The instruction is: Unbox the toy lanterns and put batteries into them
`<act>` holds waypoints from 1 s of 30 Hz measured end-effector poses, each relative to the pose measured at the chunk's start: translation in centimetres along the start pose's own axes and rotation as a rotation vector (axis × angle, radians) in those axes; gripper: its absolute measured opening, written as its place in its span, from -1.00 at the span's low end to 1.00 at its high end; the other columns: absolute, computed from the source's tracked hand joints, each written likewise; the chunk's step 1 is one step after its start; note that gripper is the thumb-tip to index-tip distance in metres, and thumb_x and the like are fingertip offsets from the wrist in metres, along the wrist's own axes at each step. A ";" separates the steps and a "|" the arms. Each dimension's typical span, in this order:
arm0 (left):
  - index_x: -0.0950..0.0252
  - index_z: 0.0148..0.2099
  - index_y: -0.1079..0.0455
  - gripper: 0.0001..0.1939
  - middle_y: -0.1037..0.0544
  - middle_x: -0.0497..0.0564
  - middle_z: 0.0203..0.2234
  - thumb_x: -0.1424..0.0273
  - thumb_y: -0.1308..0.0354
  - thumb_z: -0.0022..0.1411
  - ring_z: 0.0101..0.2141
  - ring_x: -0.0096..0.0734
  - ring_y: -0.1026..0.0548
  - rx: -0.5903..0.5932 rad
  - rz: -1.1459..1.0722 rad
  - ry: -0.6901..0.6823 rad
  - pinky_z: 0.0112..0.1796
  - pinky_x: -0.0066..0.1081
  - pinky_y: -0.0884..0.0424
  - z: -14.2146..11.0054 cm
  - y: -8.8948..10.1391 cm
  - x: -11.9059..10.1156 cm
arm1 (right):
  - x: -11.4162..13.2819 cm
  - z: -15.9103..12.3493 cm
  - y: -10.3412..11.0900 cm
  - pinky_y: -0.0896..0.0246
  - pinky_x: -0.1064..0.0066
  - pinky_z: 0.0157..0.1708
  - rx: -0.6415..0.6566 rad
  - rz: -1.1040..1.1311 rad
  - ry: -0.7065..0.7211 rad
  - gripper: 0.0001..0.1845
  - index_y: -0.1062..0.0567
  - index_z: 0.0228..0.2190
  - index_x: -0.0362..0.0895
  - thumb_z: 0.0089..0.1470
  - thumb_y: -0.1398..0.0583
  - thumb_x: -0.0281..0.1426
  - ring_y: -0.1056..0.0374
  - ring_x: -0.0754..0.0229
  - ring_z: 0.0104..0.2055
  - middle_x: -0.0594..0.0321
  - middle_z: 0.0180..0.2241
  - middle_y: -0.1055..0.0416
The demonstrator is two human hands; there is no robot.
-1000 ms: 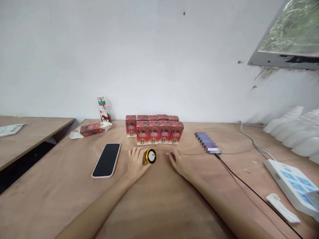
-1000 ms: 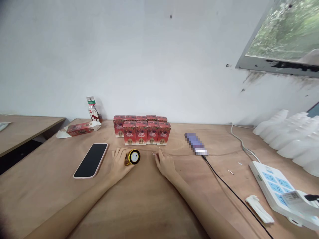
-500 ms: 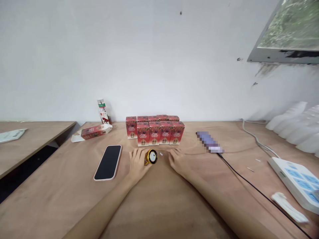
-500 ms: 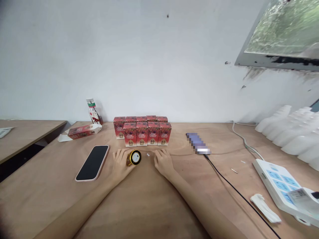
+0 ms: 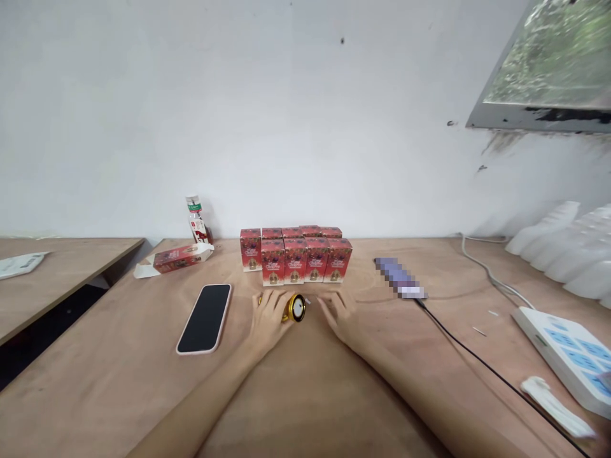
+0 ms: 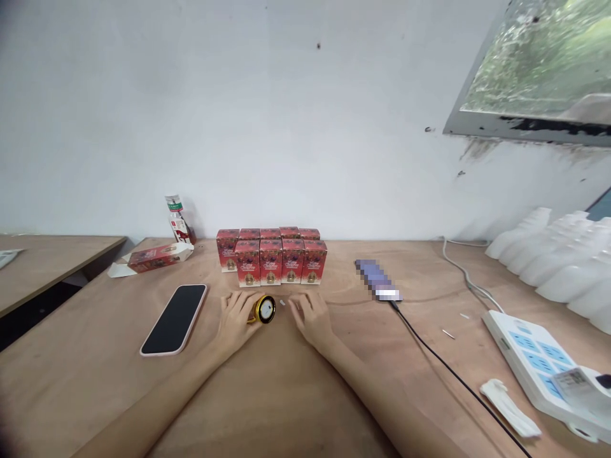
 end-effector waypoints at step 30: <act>0.24 0.06 -0.29 -0.60 -0.53 0.07 -0.12 0.54 -0.09 0.15 -0.08 -0.23 -0.42 0.198 -0.058 -0.173 -0.09 -0.23 -0.25 -0.3 -1.4 -0.5 | 3.3 0.0 -0.6 -0.09 0.39 -0.35 0.165 0.186 0.219 -0.78 -0.39 -0.37 -0.11 0.26 0.01 -0.41 -0.30 0.19 -0.39 0.23 -0.42 -0.43</act>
Point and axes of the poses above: each hand's wrist, its own z-axis towards the middle knuckle, its own y-axis out of the back of the hand, x = y × z, the point moved 6 cm from there along z, towards the middle knuckle
